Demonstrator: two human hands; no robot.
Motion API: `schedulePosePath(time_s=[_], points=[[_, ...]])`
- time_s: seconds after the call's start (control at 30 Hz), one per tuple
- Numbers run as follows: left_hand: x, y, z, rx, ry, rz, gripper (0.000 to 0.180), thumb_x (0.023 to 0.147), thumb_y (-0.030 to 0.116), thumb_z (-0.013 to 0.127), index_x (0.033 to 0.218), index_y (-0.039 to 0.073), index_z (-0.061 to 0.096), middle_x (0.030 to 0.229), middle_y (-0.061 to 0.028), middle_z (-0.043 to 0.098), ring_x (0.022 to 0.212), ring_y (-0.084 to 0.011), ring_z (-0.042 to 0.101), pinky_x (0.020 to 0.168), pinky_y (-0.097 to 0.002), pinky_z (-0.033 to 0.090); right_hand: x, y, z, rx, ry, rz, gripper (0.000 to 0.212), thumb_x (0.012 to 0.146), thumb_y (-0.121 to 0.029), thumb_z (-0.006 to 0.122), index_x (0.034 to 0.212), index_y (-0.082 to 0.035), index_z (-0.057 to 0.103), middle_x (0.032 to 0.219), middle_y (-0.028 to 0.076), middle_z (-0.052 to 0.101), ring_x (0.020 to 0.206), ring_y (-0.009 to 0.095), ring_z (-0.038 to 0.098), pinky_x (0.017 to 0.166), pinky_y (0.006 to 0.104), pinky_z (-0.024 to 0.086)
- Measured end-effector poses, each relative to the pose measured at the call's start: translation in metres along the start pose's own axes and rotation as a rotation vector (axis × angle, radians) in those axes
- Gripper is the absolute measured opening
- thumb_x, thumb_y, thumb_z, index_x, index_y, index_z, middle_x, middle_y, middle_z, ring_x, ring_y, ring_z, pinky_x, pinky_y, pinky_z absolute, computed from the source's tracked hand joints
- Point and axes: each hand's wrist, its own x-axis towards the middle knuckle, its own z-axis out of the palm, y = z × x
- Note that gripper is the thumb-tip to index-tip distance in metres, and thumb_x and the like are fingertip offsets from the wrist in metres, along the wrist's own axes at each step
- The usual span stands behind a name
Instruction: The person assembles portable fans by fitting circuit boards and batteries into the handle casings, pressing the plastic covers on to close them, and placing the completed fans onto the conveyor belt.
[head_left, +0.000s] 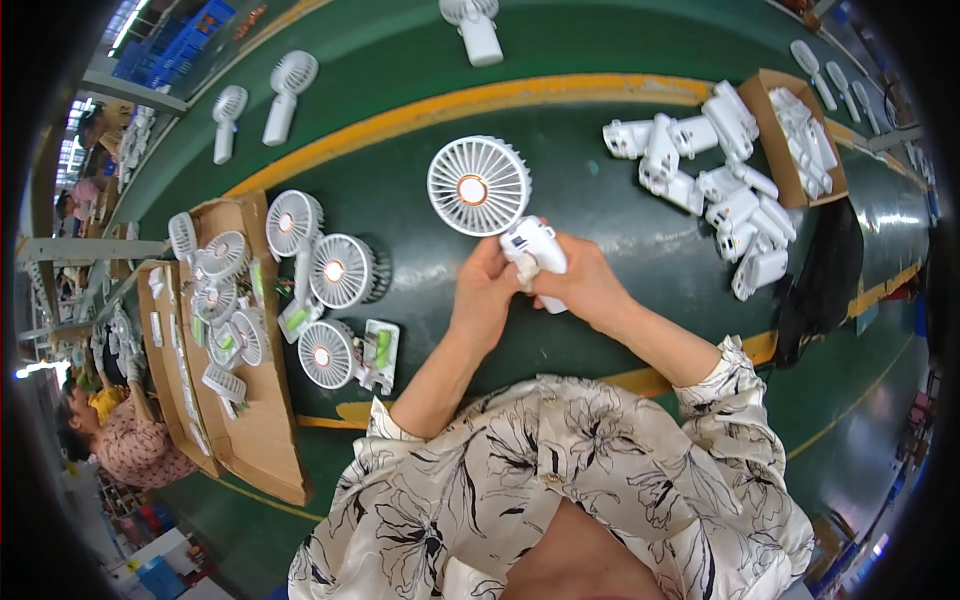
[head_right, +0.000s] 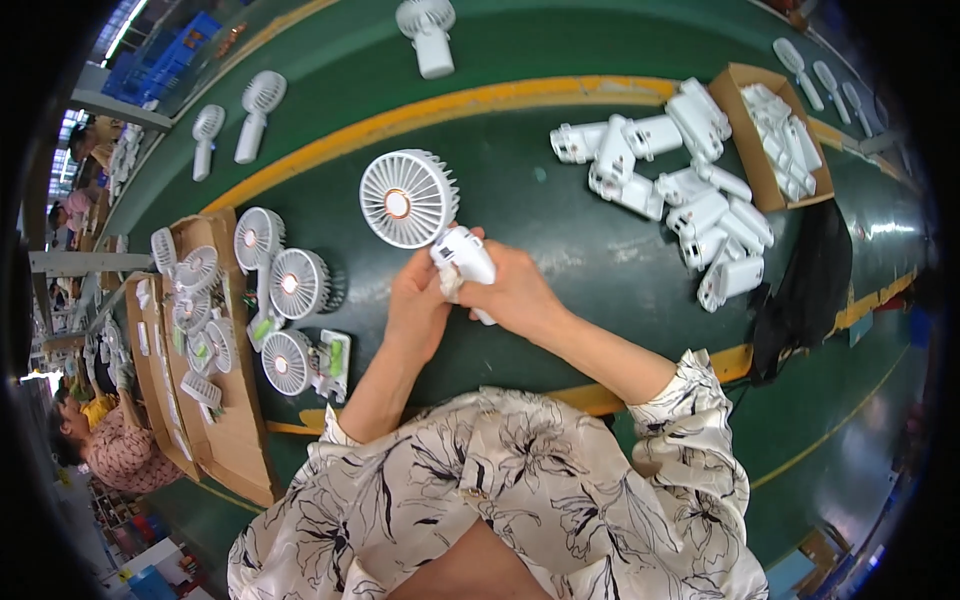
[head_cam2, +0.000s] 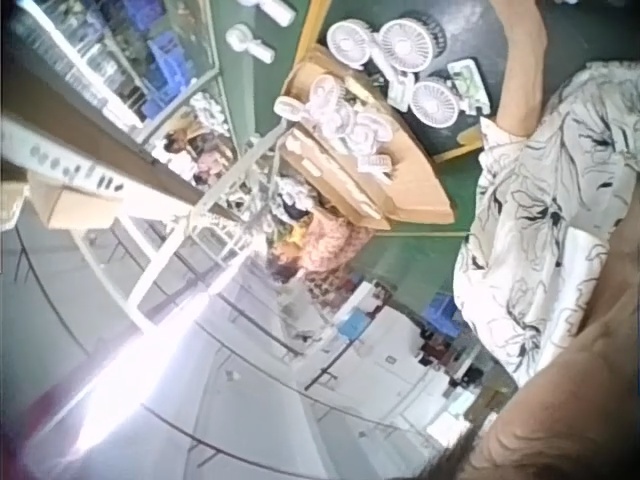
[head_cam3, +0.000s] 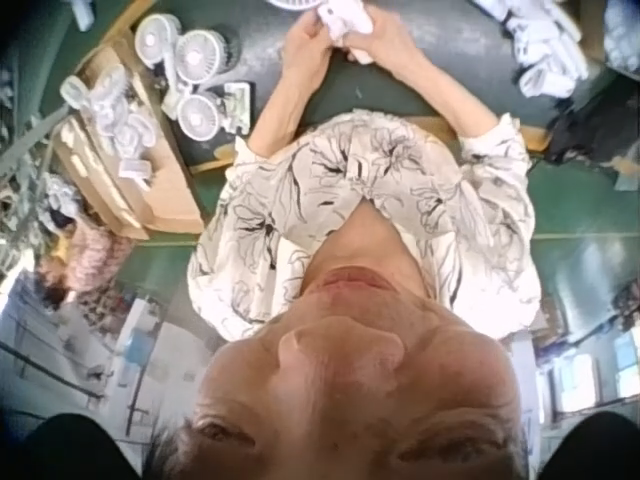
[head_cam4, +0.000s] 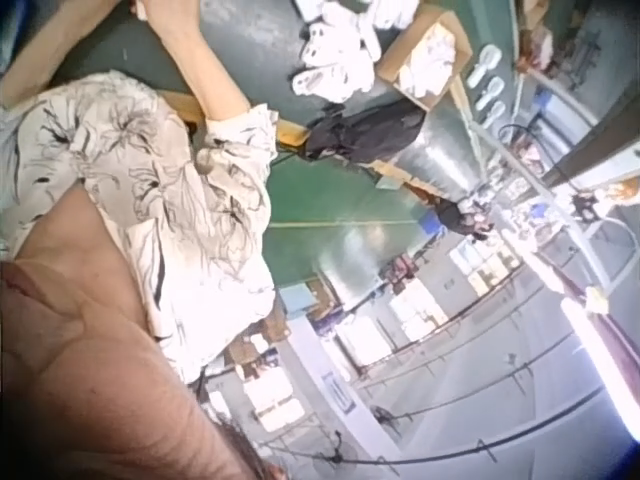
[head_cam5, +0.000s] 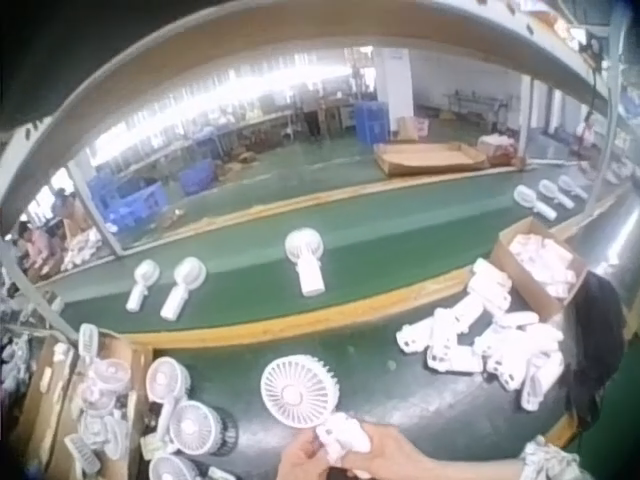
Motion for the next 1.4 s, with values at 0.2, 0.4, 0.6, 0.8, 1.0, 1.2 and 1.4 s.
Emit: schedulePosePath(time_s=[0.2, 0.4, 0.6, 0.8, 1.0, 1.2, 1.4], points=[[-0.025, 0.002, -0.017, 0.104, -0.047, -0.13, 0.038, 0.084, 0.01, 0.051, 0.121, 0.002, 0.044, 0.109, -0.0127, 0.058, 0.101, -0.0193, 0.054, 0.087, -0.0301, 0.041, 0.091, -0.059, -0.065, -0.387, 0.375, -0.245, 0.027, 0.067, -0.018, 0.06, 0.087, -0.001, 0.053, 0.069, 0.013, 0.06, 0.058, 0.02, 0.058, 0.056, 0.0331, 0.047], [-0.041, 0.007, -0.022, 0.189, -0.186, -0.256, 0.034, 0.084, 0.003, 0.051, 0.118, -0.001, 0.046, 0.104, -0.0102, 0.06, 0.092, -0.0113, 0.054, 0.084, -0.0248, 0.041, 0.231, -0.081, -0.165, -1.219, 0.915, -0.247, 0.049, 0.075, -0.036, 0.058, 0.114, -0.01, 0.044, 0.106, 0.02, 0.051, 0.093, 0.037, 0.055, 0.077, 0.0442, 0.045], [-0.047, 0.006, -0.037, 0.208, -0.25, -0.232, 0.038, 0.083, 0.002, 0.05, 0.12, 0.003, 0.045, 0.105, -0.0087, 0.059, 0.094, -0.0096, 0.052, 0.081, -0.0239, 0.041, 0.237, -0.08, -0.096, -1.55, 0.974, -0.69, 0.046, 0.07, -0.031, 0.064, 0.105, -0.006, 0.048, 0.106, 0.015, 0.051, 0.095, 0.034, 0.052, 0.076, 0.0433, 0.045], [-0.057, 0.003, -0.032, 0.347, -0.394, -0.324, 0.037, 0.082, 0.004, 0.051, 0.118, -0.002, 0.046, 0.1, -0.012, 0.061, 0.087, -0.0114, 0.055, 0.077, -0.025, 0.044, 0.128, -0.036, 0.105, -0.991, -0.12, -0.967, 0.053, 0.071, -0.023, 0.064, 0.115, 0.0, 0.045, 0.113, 0.019, 0.048, 0.106, 0.034, 0.044, 0.091, 0.0397, 0.036], [-0.076, 0.009, -0.039, 0.54, -0.485, -0.28, 0.035, 0.081, 0.008, 0.054, 0.114, -0.003, 0.049, 0.096, -0.0109, 0.062, 0.081, -0.0109, 0.056, 0.073, -0.0262, 0.046, 0.098, -0.017, 0.178, -0.965, -0.234, -0.644, 0.067, 0.063, -0.027, 0.062, 0.118, 0.005, 0.038, 0.108, 0.024, 0.046, 0.097, 0.039, 0.046, 0.081, 0.0438, 0.042], [-0.081, 0.012, -0.051, 0.656, -0.46, -0.168, 0.033, 0.074, 0.006, 0.055, 0.105, -0.004, 0.054, 0.084, -0.0122, 0.064, 0.075, -0.0149, 0.059, 0.072, -0.0271, 0.047, 0.071, -0.022, 0.16, -1.103, -0.182, -0.547, 0.072, 0.057, -0.028, 0.066, 0.118, 0.001, 0.041, 0.1, 0.018, 0.053, 0.09, 0.031, 0.052, 0.075, 0.0395, 0.046], [-0.079, 0.017, -0.045, 0.683, -0.433, -0.172, 0.031, 0.075, 0.006, 0.055, 0.105, -0.002, 0.055, 0.084, -0.0116, 0.064, 0.072, -0.0142, 0.059, 0.069, -0.0266, 0.047, 0.022, -0.032, 0.092, -1.095, 0.066, -0.971, 0.062, 0.057, -0.007, 0.069, 0.114, -0.005, 0.045, 0.095, 0.009, 0.049, 0.082, 0.026, 0.053, 0.067, 0.0344, 0.046]])
